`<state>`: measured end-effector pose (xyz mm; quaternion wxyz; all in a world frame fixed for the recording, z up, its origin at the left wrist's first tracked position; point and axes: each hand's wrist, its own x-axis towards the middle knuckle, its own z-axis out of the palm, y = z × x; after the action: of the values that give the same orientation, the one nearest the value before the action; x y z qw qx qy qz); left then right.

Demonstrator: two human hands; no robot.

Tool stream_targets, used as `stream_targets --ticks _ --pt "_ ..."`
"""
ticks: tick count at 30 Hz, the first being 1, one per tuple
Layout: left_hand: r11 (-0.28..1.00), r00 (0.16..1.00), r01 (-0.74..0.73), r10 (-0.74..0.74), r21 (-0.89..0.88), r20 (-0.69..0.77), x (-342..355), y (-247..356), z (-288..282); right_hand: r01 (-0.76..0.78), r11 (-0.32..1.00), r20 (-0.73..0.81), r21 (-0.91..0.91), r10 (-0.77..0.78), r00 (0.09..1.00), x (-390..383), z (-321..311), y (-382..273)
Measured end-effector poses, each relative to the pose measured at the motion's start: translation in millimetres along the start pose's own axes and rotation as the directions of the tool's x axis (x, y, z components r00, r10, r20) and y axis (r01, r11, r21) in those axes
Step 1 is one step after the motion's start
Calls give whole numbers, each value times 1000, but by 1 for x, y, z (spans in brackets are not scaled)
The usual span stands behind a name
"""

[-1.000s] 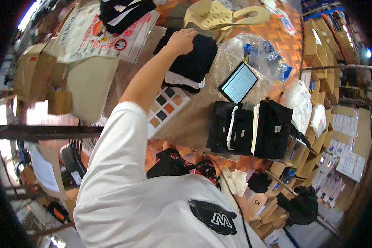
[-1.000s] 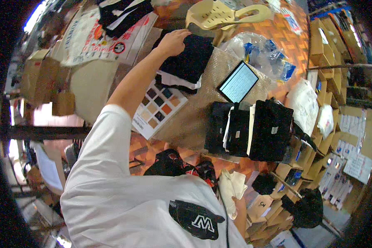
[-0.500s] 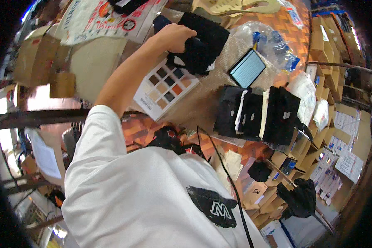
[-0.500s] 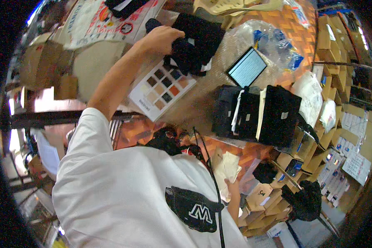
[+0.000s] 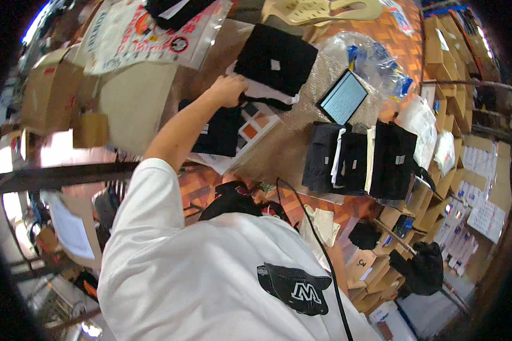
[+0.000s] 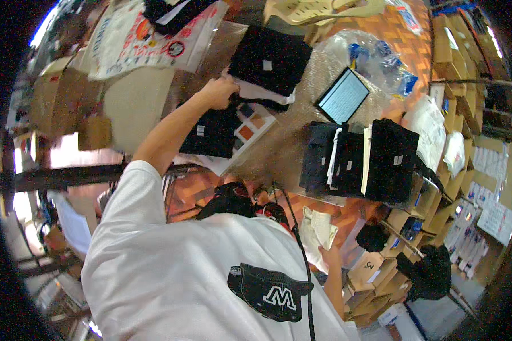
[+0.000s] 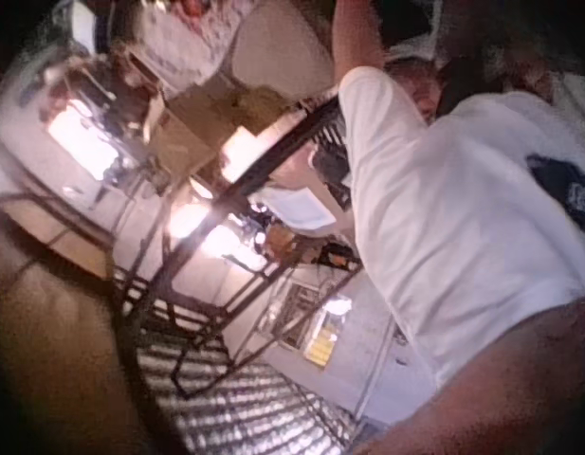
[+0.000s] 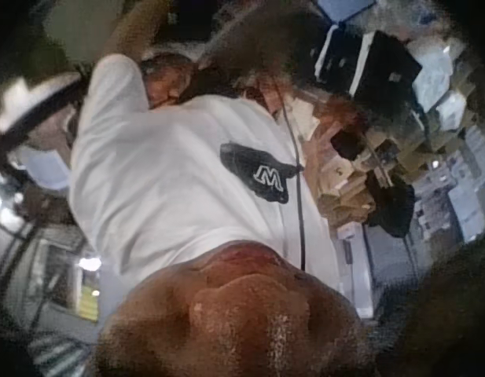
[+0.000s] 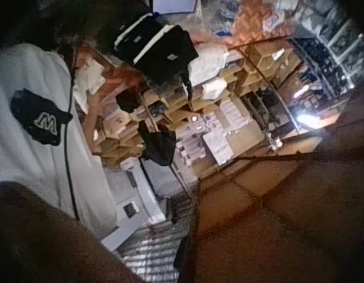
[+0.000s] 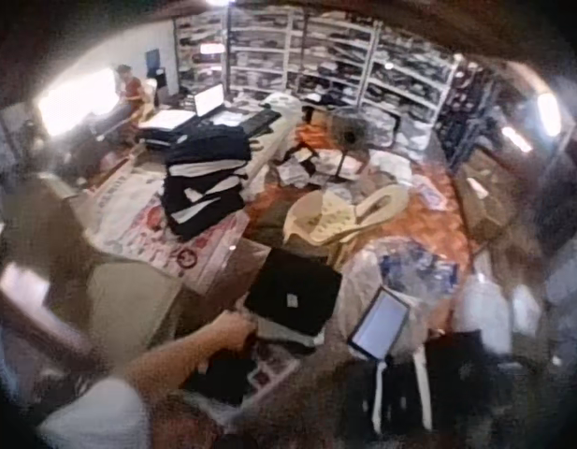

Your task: The person removes packaged shirts from boxes, takes one out of its plastic packaging, and then sorts various shirts into separate stacks on a table while referring to a tablet.

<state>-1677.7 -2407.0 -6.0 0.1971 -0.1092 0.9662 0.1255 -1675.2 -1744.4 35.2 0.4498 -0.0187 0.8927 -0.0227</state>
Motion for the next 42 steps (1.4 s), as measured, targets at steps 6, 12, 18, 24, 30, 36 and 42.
stream_targets --ticks 6,12,18,24,30,36,42 --pt "974 767 -214 123 -70 -630 184 10 -50 -37 907 -23 419 52 998 -56 42 -25" --pt "994 998 -26 32 102 -54 245 6 -85 -142 934 63 329 129 990 -96 61 -83" --pt "939 929 -344 339 -10 -150 185 -15 -92 -39 923 13 383 37 999 -75 70 -73" --pt "910 911 -403 388 -97 -142 -9 -5 -116 52 989 68 136 -61 996 -8 72 -70" --pt "950 925 -271 302 -159 229 -72 0 -100 68 995 133 -80 -57 989 6 32 -122" --pt "989 989 144 -145 9 36 -31 -75 122 212 977 75 -8 -210 975 -10 -14 -112" --pt "925 867 288 -362 -247 -344 -88 -68 120 -6 995 -62 99 13 998 -77 -118 -130"
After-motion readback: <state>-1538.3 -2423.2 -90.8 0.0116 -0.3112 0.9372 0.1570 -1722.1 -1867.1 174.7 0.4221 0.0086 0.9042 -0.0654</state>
